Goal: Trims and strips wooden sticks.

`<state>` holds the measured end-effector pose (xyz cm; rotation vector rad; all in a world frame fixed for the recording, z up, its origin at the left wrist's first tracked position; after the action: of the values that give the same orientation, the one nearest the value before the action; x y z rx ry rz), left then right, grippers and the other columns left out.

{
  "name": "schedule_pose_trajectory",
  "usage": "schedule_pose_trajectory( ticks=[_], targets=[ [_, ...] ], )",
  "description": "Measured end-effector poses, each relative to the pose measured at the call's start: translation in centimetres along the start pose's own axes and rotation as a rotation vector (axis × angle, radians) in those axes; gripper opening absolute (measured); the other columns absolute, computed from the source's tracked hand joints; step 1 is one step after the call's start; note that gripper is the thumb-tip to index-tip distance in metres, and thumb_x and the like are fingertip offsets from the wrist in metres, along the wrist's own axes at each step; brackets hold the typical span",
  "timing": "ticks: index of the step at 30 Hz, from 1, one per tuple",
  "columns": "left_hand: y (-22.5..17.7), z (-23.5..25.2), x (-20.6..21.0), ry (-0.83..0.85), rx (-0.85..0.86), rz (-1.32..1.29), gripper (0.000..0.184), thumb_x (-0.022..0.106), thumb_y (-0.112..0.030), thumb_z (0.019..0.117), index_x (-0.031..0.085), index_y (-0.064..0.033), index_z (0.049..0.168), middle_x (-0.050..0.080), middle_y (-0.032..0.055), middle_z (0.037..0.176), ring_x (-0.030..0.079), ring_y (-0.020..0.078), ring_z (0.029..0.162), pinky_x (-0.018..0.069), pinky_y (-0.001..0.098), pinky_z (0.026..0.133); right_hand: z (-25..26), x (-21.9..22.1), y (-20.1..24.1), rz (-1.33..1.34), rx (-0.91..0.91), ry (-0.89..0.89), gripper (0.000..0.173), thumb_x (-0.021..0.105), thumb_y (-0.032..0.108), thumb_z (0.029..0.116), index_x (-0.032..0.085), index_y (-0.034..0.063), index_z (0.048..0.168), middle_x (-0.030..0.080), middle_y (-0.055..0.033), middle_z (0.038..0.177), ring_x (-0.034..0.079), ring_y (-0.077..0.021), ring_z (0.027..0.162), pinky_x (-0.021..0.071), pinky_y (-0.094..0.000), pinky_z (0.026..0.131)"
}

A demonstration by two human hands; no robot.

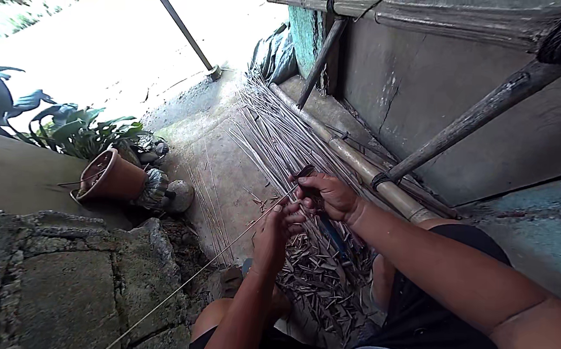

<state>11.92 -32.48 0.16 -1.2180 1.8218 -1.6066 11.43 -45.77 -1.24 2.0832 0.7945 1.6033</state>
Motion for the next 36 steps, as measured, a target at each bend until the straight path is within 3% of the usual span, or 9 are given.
schedule_pose_trajectory(
  ticks=[2, 4, 6, 9, 12, 15, 22, 33, 36],
  targets=[
    [-0.8, -1.2, 1.6, 0.118, 0.097, 0.303, 0.04, 0.034, -0.015, 0.1089, 0.059, 0.0091, 0.128, 0.073, 0.0145, 0.105, 0.073, 0.0176, 0.084, 0.0622, 0.0327, 0.073, 0.4, -0.7, 0.6, -0.056, -0.045, -0.035, 0.026, 0.04, 0.012, 0.1094, 0.059, -0.0015, 0.123, 0.066, -0.0067, 0.075, 0.059, -0.0095, 0.052, 0.0529, -0.0226, 0.049],
    [-4.5, -3.3, 3.1, 0.084, 0.604, 0.842, 0.028, 0.05, -0.011, 0.1037, 0.071, 0.0002, 0.118, 0.074, 0.0061, 0.108, 0.07, 0.0099, 0.101, 0.0579, 0.0269, 0.089, 0.7, -1.1, 0.6, -0.122, -0.06, -0.056, 0.024, 0.043, 0.01, 0.109, 0.058, -0.0005, 0.125, 0.066, -0.0076, 0.076, 0.06, -0.0103, 0.053, 0.0527, -0.0225, 0.049],
    [-6.9, -4.0, 3.1, -0.073, 0.871, 1.221, 0.026, 0.054, -0.015, 0.1011, 0.075, -0.0094, 0.117, 0.074, 0.0084, 0.116, 0.066, 0.0241, 0.117, 0.0524, 0.0422, 0.101, 1.0, -1.1, 0.0, -0.203, -0.057, -0.052, 0.022, 0.047, 0.009, 0.1076, 0.059, -0.0008, 0.124, 0.068, -0.0078, 0.075, 0.061, -0.0108, 0.053, 0.0532, -0.0232, 0.05],
    [-5.9, -1.1, -0.4, -0.093, 0.432, 1.477, 0.034, 0.05, -0.023, 0.1055, 0.071, -0.0085, 0.128, 0.073, 0.0126, 0.118, 0.071, 0.0296, 0.109, 0.0562, 0.049, 0.095, 0.9, -0.3, -1.6, -0.262, -0.043, 0.019, 0.023, 0.047, 0.009, 0.106, 0.061, 0.0, 0.123, 0.068, -0.0073, 0.077, 0.062, -0.0117, 0.055, 0.0547, -0.0248, 0.053],
    [-3.6, 0.4, -2.9, 0.074, 0.099, 1.336, 0.034, 0.045, -0.026, 0.108, 0.073, -0.0068, 0.114, 0.073, 0.0098, 0.095, 0.071, 0.0233, 0.088, 0.0563, 0.0456, 0.084, 0.9, 0.2, -1.8, -0.268, -0.043, 0.052, 0.024, 0.047, 0.008, 0.106, 0.062, 0.0, 0.123, 0.07, -0.008, 0.077, 0.064, -0.0122, 0.056, 0.056, -0.0253, 0.053],
    [-4.5, -0.1, -3.2, -0.024, 0.219, 1.288, 0.03, 0.05, -0.023, 0.1056, 0.076, -0.0077, 0.105, 0.072, 0.0057, 0.087, 0.069, 0.0166, 0.08, 0.0566, 0.0374, 0.079, 0.9, 0.3, -2.0, -0.318, -0.01, 0.027, 0.024, 0.046, 0.01, 0.1071, 0.06, 0.0001, 0.125, 0.069, -0.0079, 0.078, 0.064, -0.0127, 0.057, 0.0556, -0.0258, 0.053],
    [-6.5, -1.4, -2.9, -0.235, 0.477, 1.331, 0.022, 0.057, -0.015, 0.1012, 0.077, -0.0076, 0.096, 0.073, 0.0072, 0.083, 0.07, 0.0196, 0.076, 0.0577, 0.0371, 0.071, -1.6, 2.2, -4.8, -0.418, 0.168, 0.084, 0.021, 0.044, 0.016, 0.1088, 0.06, 0.0023, 0.112, 0.067, -0.0036, 0.074, 0.06, -0.0097, 0.051, 0.0513, -0.0235, 0.047],
    [-7.2, -1.9, -3.1, -0.259, 0.494, 1.312, 0.024, 0.056, -0.017, 0.1016, 0.077, -0.0091, 0.096, 0.073, 0.005, 0.085, 0.069, 0.0141, 0.075, 0.0573, 0.0313, 0.071, -0.5, -4.2, 4.8, -0.424, -0.199, -0.444, 0.022, 0.045, 0.013, 0.1102, 0.06, -0.001, 0.103, 0.064, -0.0064, 0.071, 0.055, -0.0093, 0.047, 0.0486, -0.0221, 0.044],
    [-7.3, -2.1, -3.7, -0.305, 0.517, 1.327, 0.023, 0.057, -0.018, 0.1011, 0.078, -0.0097, 0.097, 0.074, 0.0043, 0.086, 0.07, 0.0147, 0.077, 0.0573, 0.0317, 0.072, -1.2, -3.5, 5.8, -0.375, -0.262, -0.408, 0.023, 0.04, 0.016, 0.1115, 0.058, 0.0016, 0.104, 0.065, -0.0078, 0.074, 0.057, -0.0113, 0.048, 0.0508, -0.024, 0.044]
  ],
)
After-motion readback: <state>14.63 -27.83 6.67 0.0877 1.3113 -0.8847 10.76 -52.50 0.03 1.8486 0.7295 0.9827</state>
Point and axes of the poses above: each hand's wrist, its own z-axis towards the middle knuckle, its own x-axis out of the palm, y = z × x, the point moved 9 cm from there along z, towards the middle knuckle
